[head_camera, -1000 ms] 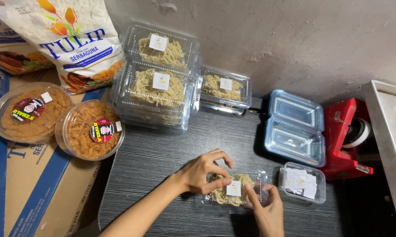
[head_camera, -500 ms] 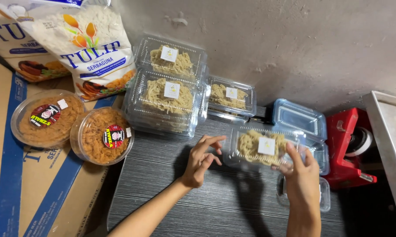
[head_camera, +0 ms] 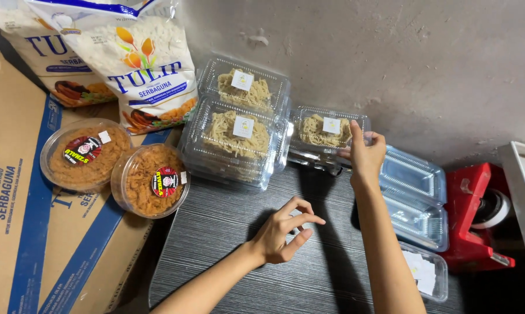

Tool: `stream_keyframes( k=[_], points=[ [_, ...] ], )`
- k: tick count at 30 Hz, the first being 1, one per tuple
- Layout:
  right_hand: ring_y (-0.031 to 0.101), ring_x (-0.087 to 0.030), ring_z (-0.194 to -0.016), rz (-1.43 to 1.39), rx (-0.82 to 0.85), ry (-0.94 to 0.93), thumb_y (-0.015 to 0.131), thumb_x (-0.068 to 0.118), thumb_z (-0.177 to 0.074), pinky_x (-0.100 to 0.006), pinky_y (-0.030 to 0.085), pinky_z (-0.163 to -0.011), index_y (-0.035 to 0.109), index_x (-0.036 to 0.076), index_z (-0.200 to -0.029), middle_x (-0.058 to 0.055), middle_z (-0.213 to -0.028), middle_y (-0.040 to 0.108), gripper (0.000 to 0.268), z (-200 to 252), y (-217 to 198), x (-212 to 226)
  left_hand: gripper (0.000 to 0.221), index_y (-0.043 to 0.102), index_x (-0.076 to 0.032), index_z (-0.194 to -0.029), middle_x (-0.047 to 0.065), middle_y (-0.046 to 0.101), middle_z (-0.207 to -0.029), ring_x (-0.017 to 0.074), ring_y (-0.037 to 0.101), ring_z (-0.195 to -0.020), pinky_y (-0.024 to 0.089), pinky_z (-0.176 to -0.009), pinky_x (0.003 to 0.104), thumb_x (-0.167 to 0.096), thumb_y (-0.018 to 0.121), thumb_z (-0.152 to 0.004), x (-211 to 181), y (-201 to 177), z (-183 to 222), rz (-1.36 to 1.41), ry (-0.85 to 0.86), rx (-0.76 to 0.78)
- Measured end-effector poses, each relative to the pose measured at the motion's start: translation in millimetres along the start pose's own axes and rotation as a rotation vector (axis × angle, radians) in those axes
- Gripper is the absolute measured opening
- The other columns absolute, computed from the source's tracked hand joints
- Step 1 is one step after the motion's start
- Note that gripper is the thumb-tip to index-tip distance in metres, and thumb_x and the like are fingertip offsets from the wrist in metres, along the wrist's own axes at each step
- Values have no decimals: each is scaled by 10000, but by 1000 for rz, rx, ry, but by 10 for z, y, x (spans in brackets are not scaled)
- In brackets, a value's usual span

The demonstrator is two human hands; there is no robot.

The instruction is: The person places small white labels onto clear plastic containers filled with noodles, then picks up a portion of noodles from a metal tray and arranges it into an empty container. The person repeats the labeling process on the newly filled container.

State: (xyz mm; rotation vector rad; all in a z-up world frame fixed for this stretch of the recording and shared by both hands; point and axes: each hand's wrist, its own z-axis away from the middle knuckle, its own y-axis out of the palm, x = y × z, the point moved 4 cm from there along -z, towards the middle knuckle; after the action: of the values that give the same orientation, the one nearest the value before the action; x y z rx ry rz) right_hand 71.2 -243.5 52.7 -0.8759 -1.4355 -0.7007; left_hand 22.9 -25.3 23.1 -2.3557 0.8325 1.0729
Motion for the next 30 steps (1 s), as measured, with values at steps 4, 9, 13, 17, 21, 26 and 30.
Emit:
stream_keyframes(
  k=[4,9,13,17,21,26,30],
  points=[
    [587,-318,-875,518,-187,-103,715,575,-723,-382,432,-798,564,69,-899,-143,-857,560,557,-171,-80,-122,241,618,-73,-913,75,477,-885,254,575,-817,553,-602,297,-232,442,-870,-3,29,-19,-143,49,-21],
    [518,-282,-1014,422,-108,3,635,572,-740,-374,364,-903,539,54,-947,-129,-976,528,566,-22,21,-123,108,632,-109,-819,23,517,-903,213,562,-946,522,-760,299,-131,527,-814,155,191,-8,-415,159,-141],
    [472,-306,-1075,460,-21,5,588,554,-782,-399,332,-941,508,43,-965,-152,-1020,494,548,42,-20,57,278,627,-171,-1031,80,527,-1110,284,482,-1147,420,-923,376,-120,528,-777,248,189,-267,-657,195,-227],
    [378,-335,-1187,425,114,52,568,544,-816,-432,322,-993,431,27,-1157,-167,-1181,373,634,129,-111,179,589,362,-225,-1355,146,252,-1437,293,194,-1351,251,-1053,415,-179,512,-787,271,169,-512,-1049,185,-176],
    [488,-330,-1048,392,95,-76,634,402,-846,-410,413,-869,429,58,-1191,-161,-1153,365,529,143,-357,182,680,225,-351,-1389,124,233,-1452,286,165,-1358,129,-1084,489,-200,499,-785,567,286,-662,-1318,253,-218],
    [482,-279,-996,282,31,-266,626,234,-884,-367,448,-772,440,61,-1173,-148,-1136,360,385,483,-757,504,696,235,-376,-1365,120,283,-1430,303,226,-1340,163,-1073,528,-391,604,-775,365,371,-1073,-1390,316,-154],
    [471,-203,-945,185,4,-336,606,134,-896,-305,447,-732,446,68,-1150,-94,-1116,371,308,708,-1101,586,788,303,-396,-1310,124,293,-1413,342,274,-1313,204,-1065,555,-547,713,-653,418,568,-1267,-1424,409,59]
  ],
)
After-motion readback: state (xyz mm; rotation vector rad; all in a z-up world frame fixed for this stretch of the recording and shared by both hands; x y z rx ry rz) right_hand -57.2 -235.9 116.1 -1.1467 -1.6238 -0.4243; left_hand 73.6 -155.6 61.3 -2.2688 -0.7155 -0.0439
